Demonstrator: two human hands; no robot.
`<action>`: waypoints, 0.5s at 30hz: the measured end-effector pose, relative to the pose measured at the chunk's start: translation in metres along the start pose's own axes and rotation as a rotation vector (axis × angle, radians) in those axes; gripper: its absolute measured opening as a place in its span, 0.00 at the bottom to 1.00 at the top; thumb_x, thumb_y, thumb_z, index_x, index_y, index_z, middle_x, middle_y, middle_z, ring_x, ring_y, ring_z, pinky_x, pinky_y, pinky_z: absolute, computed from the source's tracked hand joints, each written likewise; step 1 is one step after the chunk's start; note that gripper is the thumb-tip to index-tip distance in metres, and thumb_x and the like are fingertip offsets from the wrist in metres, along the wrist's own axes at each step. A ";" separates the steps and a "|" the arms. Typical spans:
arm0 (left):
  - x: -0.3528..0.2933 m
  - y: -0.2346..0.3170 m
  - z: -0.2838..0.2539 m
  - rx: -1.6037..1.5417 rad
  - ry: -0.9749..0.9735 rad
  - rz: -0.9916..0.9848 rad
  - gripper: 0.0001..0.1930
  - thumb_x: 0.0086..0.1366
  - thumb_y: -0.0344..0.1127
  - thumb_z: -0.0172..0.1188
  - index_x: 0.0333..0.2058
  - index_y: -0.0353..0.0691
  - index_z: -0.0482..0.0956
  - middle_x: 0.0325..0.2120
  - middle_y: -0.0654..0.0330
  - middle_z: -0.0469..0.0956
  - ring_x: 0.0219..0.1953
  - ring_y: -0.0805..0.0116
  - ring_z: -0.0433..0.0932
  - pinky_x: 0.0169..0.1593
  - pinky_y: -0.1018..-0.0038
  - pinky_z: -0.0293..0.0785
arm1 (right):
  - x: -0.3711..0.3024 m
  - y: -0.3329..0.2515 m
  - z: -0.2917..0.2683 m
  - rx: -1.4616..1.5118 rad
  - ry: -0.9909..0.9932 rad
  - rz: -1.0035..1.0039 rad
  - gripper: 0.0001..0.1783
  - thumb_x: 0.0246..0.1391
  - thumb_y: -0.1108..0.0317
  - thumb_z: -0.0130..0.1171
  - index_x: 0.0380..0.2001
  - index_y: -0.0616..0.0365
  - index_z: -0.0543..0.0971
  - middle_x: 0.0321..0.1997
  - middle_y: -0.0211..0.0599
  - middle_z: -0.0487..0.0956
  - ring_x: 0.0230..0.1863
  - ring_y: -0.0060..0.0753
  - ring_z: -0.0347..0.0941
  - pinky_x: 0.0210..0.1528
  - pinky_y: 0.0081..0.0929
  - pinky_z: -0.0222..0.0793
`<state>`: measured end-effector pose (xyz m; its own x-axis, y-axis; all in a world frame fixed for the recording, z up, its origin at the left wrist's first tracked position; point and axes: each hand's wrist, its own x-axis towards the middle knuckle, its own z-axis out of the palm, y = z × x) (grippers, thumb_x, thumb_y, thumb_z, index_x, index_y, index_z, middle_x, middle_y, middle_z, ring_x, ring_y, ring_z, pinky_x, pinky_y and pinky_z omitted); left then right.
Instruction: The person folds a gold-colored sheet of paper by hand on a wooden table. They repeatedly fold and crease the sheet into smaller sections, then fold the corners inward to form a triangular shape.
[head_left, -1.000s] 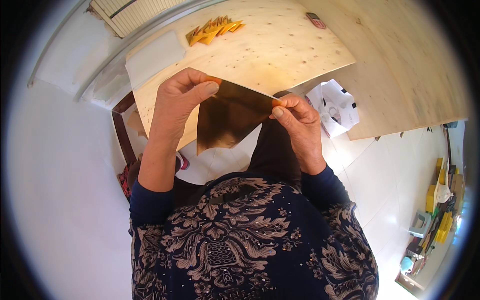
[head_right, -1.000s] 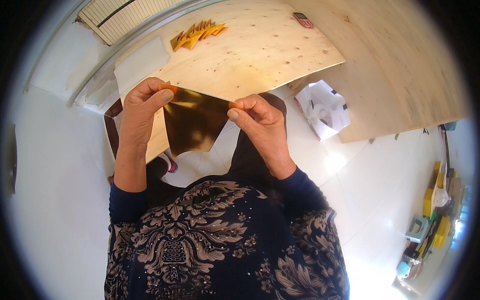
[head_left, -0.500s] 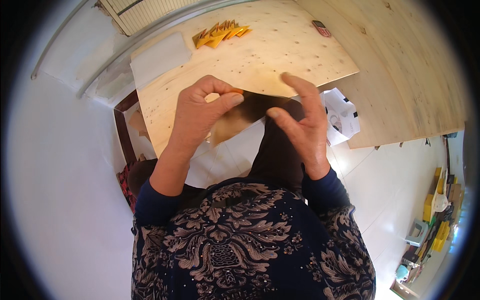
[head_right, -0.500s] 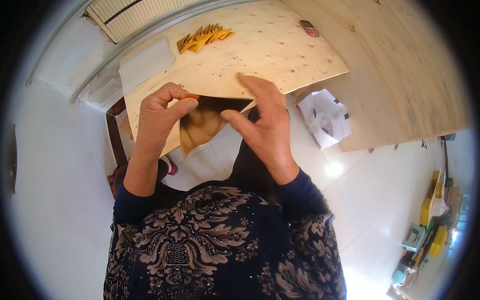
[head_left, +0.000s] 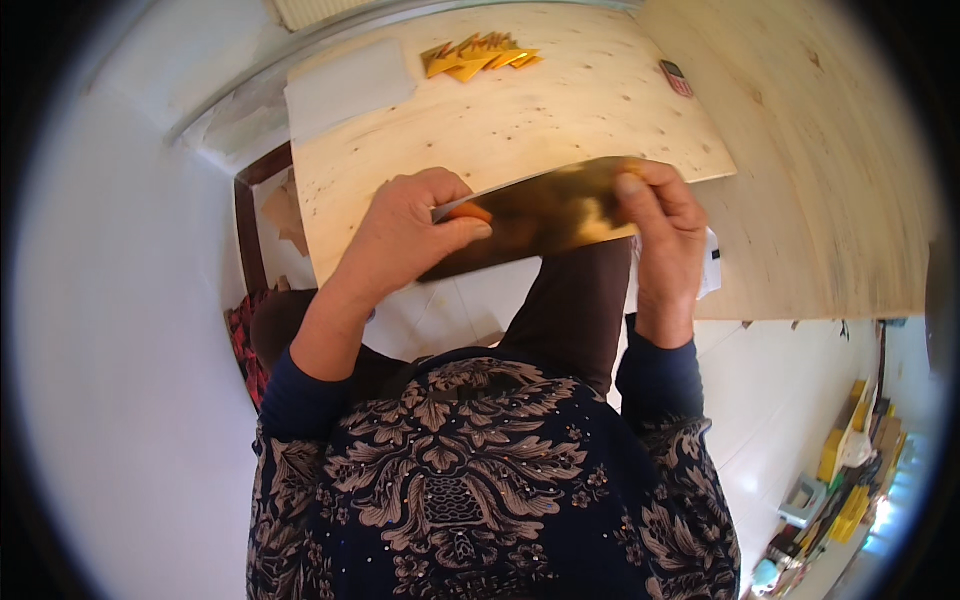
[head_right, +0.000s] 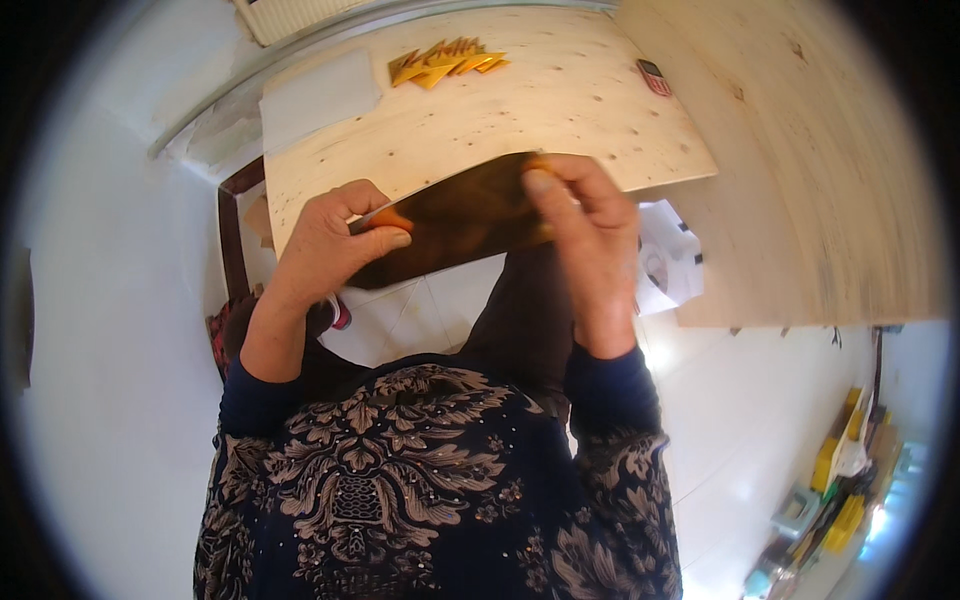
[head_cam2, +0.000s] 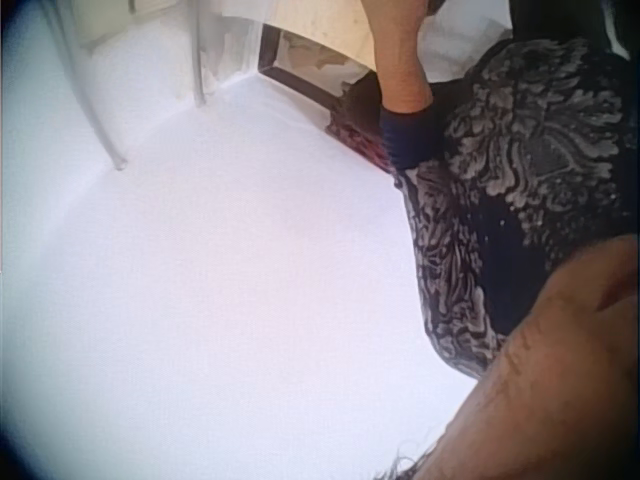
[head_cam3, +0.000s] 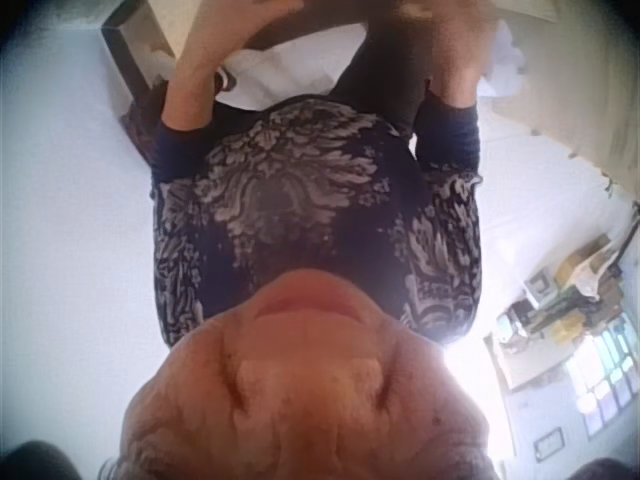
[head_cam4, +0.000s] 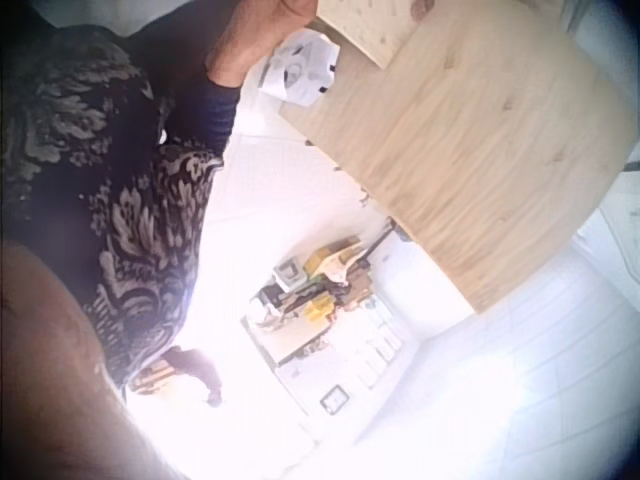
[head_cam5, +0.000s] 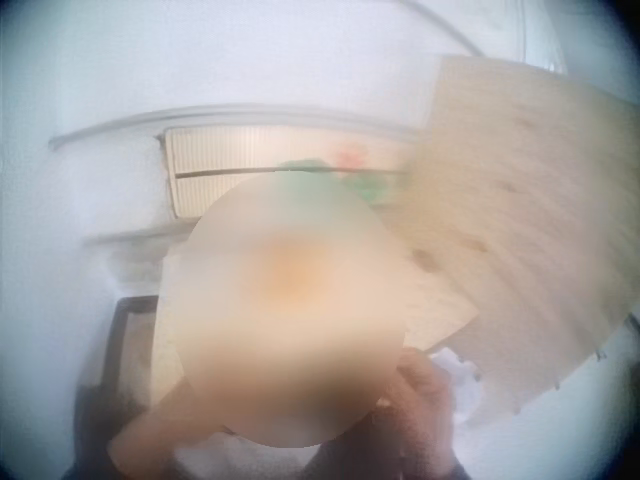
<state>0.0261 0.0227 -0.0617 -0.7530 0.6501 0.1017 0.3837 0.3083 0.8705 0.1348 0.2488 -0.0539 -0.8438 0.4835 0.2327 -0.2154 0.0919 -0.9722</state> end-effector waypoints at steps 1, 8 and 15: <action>-0.003 -0.006 -0.006 -0.001 0.026 -0.037 0.08 0.54 0.33 0.69 0.31 0.36 0.83 0.25 0.63 0.79 0.28 0.75 0.74 0.35 0.77 0.71 | 0.003 0.003 -0.005 0.098 0.003 -0.031 0.06 0.59 0.73 0.60 0.40 0.61 0.81 0.33 0.23 0.79 0.35 0.14 0.71 0.40 0.15 0.67; -0.017 -0.038 -0.041 -0.491 0.223 -0.124 0.08 0.56 0.30 0.69 0.34 0.38 0.81 0.30 0.66 0.81 0.33 0.81 0.74 0.41 0.82 0.71 | 0.013 0.029 -0.027 0.269 0.190 -0.003 0.09 0.64 0.69 0.55 0.44 0.60 0.77 0.40 0.33 0.80 0.40 0.26 0.77 0.44 0.23 0.73; -0.022 -0.047 -0.040 -0.755 0.332 -0.042 0.07 0.59 0.31 0.68 0.35 0.37 0.81 0.32 0.65 0.81 0.35 0.79 0.74 0.44 0.80 0.70 | 0.010 0.037 -0.022 0.323 0.113 -0.008 0.09 0.66 0.67 0.53 0.45 0.57 0.76 0.43 0.33 0.79 0.45 0.27 0.76 0.48 0.26 0.72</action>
<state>0.0035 -0.0343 -0.0854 -0.9229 0.3729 0.0962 -0.0215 -0.2992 0.9539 0.1293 0.2767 -0.0876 -0.7855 0.5790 0.2185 -0.3819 -0.1758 -0.9073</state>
